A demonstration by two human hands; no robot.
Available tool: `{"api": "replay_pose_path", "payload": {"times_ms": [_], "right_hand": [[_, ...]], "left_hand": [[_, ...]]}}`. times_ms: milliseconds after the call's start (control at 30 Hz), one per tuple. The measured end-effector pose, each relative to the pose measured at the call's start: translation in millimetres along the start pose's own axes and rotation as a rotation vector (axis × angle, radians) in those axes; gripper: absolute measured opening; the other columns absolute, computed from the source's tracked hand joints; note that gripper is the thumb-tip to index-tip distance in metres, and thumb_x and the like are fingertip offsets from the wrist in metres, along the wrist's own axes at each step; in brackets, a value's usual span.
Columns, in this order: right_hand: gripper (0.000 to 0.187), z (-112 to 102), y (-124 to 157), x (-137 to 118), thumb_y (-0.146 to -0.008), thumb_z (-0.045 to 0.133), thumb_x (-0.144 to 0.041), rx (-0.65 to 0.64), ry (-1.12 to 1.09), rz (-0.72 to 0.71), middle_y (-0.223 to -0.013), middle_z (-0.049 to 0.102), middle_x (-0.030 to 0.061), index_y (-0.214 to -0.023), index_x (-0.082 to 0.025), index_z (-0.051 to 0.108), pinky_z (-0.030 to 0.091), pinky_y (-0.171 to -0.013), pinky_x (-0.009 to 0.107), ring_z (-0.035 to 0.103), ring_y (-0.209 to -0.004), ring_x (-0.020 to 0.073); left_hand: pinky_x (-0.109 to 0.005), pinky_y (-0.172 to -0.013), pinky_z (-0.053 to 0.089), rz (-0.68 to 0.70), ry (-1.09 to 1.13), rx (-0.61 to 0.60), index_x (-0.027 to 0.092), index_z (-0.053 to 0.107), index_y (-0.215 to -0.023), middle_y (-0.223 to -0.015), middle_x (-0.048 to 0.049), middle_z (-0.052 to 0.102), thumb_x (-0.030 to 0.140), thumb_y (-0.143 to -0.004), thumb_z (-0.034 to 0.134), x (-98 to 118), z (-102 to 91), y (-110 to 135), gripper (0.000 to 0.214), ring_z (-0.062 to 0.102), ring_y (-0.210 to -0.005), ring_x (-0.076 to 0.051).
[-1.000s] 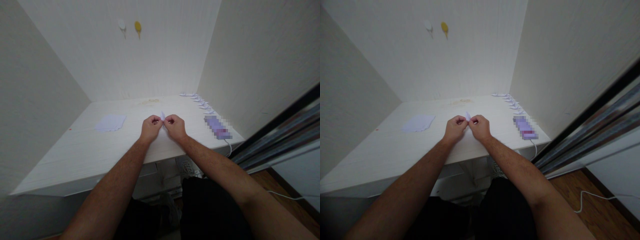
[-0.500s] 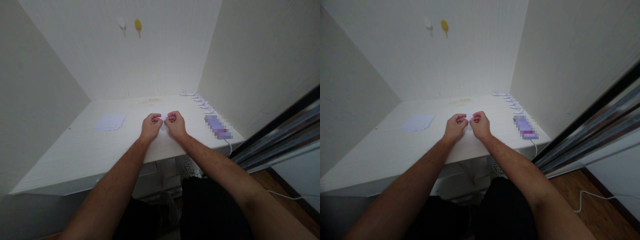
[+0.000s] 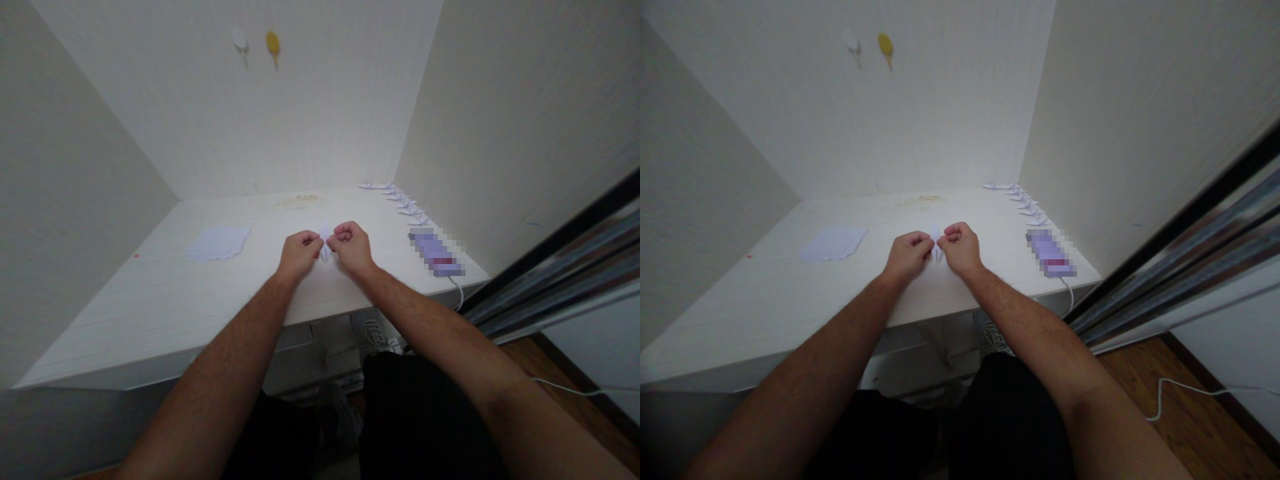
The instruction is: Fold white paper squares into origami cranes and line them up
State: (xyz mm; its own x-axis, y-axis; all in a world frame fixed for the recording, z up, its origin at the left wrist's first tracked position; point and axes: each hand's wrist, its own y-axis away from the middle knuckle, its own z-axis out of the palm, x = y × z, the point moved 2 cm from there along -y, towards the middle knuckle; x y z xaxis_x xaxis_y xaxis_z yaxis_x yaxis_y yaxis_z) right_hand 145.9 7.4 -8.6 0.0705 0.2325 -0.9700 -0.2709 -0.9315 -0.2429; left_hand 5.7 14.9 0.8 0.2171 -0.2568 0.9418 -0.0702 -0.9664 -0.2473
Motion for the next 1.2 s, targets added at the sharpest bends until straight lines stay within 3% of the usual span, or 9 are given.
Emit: {"api": "replay_pose_path", "payload": {"times_ms": [233,367,700,900,1200], "right_hand": [[0.020,0.6,-0.2,2.4,-0.062,0.071,-0.027,-0.029,-0.011,0.024,-0.068,0.064,-0.0026,-0.078,-0.019,0.061,0.052,-0.064,0.028,0.060,-0.063,0.0137],[0.019,0.2,-0.1,0.8,-0.063,0.072,-0.032,-0.022,-0.006,0.035,-0.059,0.059,-0.0049,-0.071,-0.020,0.060,0.047,-0.057,0.026,0.056,-0.056,0.0125],[0.028,0.4,2.6,-4.8,-0.058,0.077,-0.037,-0.066,-0.232,0.115,-0.054,0.058,-0.0058,-0.068,-0.021,0.056,0.041,-0.050,0.024,0.050,-0.049,0.0097],[0.027,-1.9,2.8,-6.0,-0.064,0.076,-0.040,-0.077,-0.209,0.038,-0.050,0.054,-0.0056,-0.063,-0.020,0.058,0.036,-0.048,0.024,0.047,-0.047,0.0094],[0.026,-3.3,1.7,-6.3,-0.064,0.076,-0.038,-0.068,-0.217,-0.001,-0.047,0.052,-0.0061,-0.060,-0.020,0.057,0.034,-0.046,0.024,0.045,-0.045,0.0093]], "left_hand": [[-0.026,-0.055,0.037,0.081,-0.138,-0.039,0.018,0.064,-0.066,-0.057,0.0015,0.059,0.030,-0.077,0.063,-0.4,0.5,-0.4,0.016,0.049,-0.055,-0.013],[-0.026,-0.056,0.036,0.119,-0.185,-0.086,0.017,0.064,-0.072,-0.062,0.0013,0.060,0.037,-0.081,0.062,1.4,2.8,1.3,0.021,0.049,-0.057,-0.012],[-0.025,-0.057,0.040,0.071,-0.075,-0.118,0.016,0.064,-0.072,-0.066,-0.0001,0.064,0.035,-0.075,0.069,-0.4,4.0,2.7,0.020,0.053,-0.059,-0.012],[-0.024,-0.053,0.036,-0.012,-0.081,-0.160,0.016,0.063,-0.067,-0.059,0.0024,0.059,0.026,-0.073,0.070,2.9,3.3,2.6,0.014,0.047,-0.052,-0.010],[-0.023,-0.049,0.031,-0.045,-0.060,-0.209,0.016,0.064,-0.067,-0.054,0.0031,0.057,0.029,-0.072,0.072,3.0,2.9,1.4,0.015,0.041,-0.047,-0.008]]}}
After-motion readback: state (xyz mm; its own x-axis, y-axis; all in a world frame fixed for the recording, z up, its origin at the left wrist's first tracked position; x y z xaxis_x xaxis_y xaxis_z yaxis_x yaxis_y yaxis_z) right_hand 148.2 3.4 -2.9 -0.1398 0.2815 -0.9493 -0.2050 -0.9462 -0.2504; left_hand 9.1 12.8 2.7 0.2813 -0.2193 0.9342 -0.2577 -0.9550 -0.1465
